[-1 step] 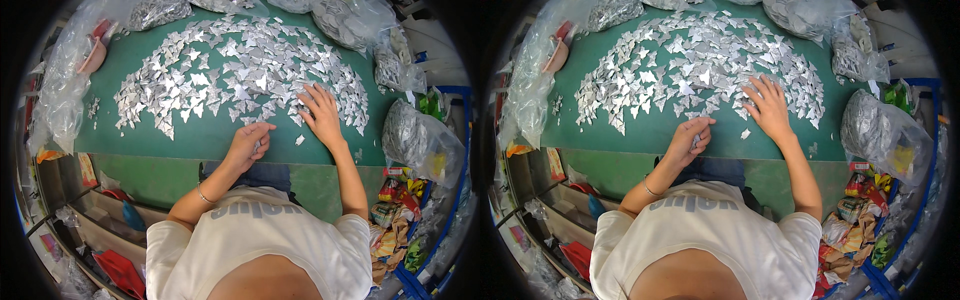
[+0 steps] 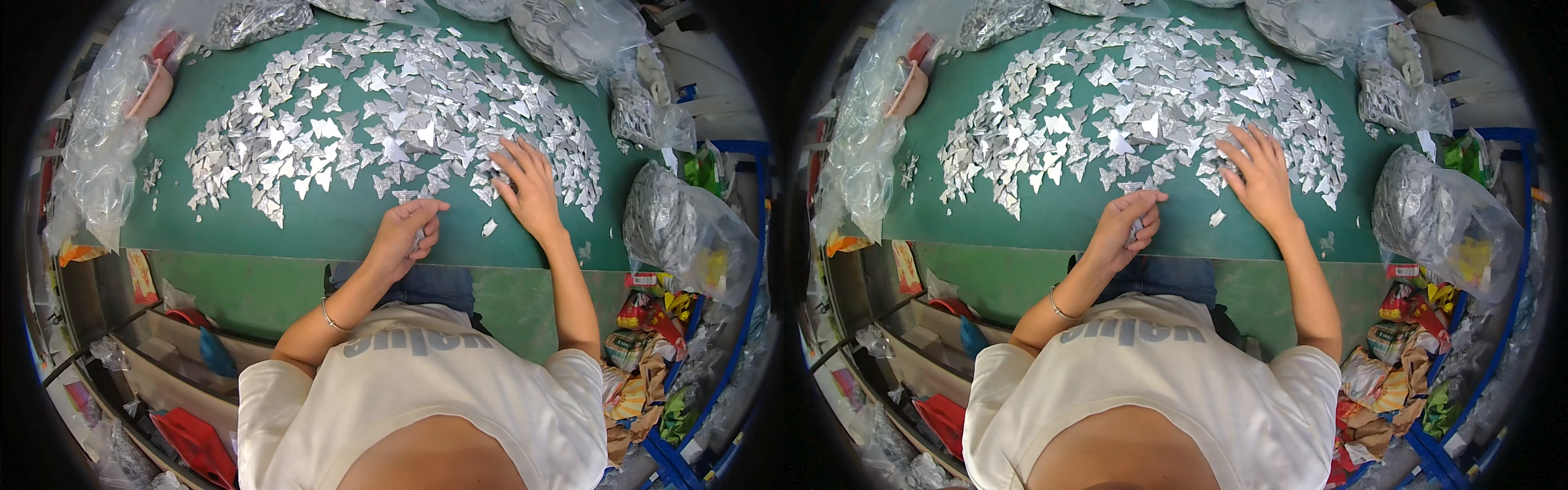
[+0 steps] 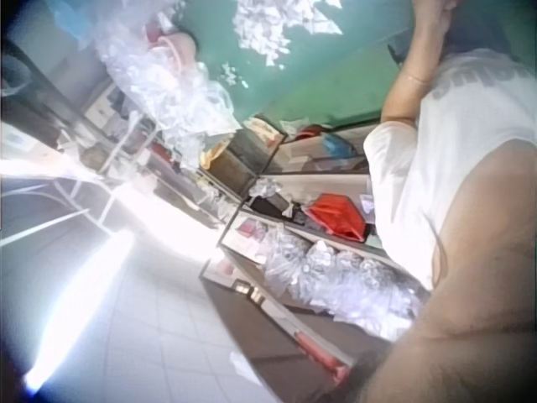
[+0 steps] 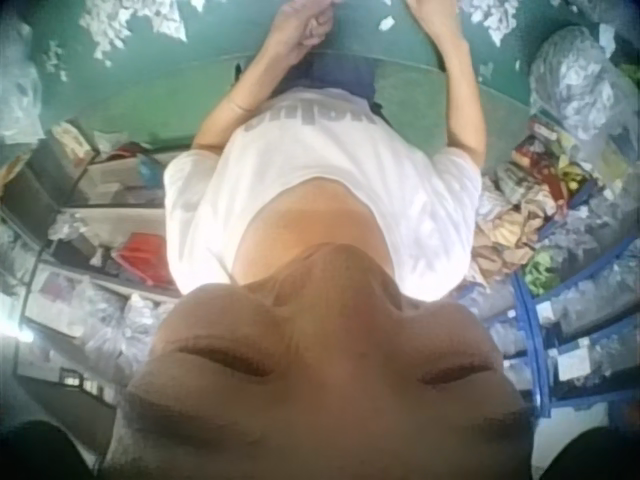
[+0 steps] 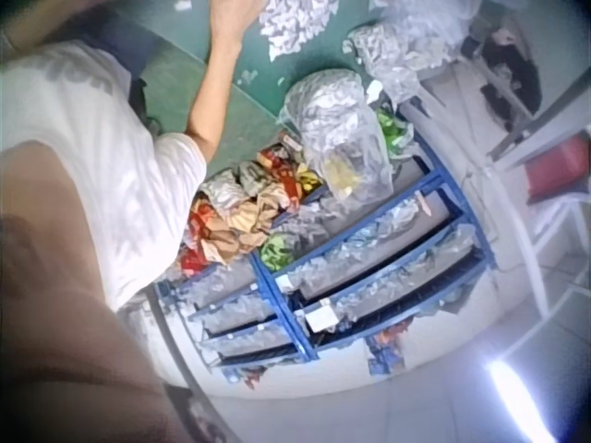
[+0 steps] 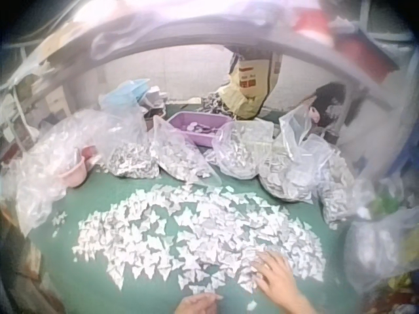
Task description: The person sorts silver butterfly-shaped decorative items on a green table by hand and places them into plastic bags.
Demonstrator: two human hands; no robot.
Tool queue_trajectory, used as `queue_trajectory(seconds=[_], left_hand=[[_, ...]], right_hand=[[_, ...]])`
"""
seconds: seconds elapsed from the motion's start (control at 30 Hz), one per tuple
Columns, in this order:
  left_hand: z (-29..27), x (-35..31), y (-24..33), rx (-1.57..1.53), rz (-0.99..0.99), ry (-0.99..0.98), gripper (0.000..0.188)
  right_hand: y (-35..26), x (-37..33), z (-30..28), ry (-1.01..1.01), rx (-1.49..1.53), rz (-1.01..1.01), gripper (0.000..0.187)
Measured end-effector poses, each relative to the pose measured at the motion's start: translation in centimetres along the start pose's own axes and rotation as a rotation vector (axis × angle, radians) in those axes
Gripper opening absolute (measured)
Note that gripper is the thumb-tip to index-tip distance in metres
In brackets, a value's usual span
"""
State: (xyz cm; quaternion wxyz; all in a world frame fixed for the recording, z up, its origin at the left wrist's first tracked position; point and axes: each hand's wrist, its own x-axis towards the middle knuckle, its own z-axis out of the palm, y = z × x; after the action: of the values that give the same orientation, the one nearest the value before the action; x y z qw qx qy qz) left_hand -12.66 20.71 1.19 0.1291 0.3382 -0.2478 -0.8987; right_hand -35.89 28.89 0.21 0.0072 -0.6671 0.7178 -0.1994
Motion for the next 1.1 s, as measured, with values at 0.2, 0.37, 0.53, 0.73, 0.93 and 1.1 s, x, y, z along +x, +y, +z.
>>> queue_trajectory(seconds=[0.2, 0.37, 0.53, 0.73, 0.93, 1.1], left_hand=[[-0.1, -0.5, -0.6, -0.006, -0.05, 0.016, 0.025], [1.8, -0.5, -1.3, -0.04, -0.025, 0.014, 0.033], [0.3, 0.1, -1.7, -0.135, -0.016, -0.136, 0.035], [2.5, 0.3, -0.1, -0.292, -0.053, 0.132, 0.035], [-1.0, 1.6, -2.2, -0.196, -0.075, -0.047, 0.034], [0.7, 0.2, -1.0, -0.13, -0.041, 0.033, 0.035]], right_hand=[[3.1, 0.0, -1.1, 0.119, 0.48, 0.275, 0.028], [-0.2, 4.8, 1.5, 0.229, -0.174, 0.133, 0.019], [-0.2, 5.3, 2.2, 0.249, -0.203, 0.195, 0.01], [-4.3, 2.4, 0.9, 0.16, 0.554, 0.129, 0.013], [-5.3, 2.8, 1.7, 0.161, 0.087, 0.166, 0.018], [-6.0, 3.2, 2.6, 0.194, -0.095, 0.0, 0.019]])
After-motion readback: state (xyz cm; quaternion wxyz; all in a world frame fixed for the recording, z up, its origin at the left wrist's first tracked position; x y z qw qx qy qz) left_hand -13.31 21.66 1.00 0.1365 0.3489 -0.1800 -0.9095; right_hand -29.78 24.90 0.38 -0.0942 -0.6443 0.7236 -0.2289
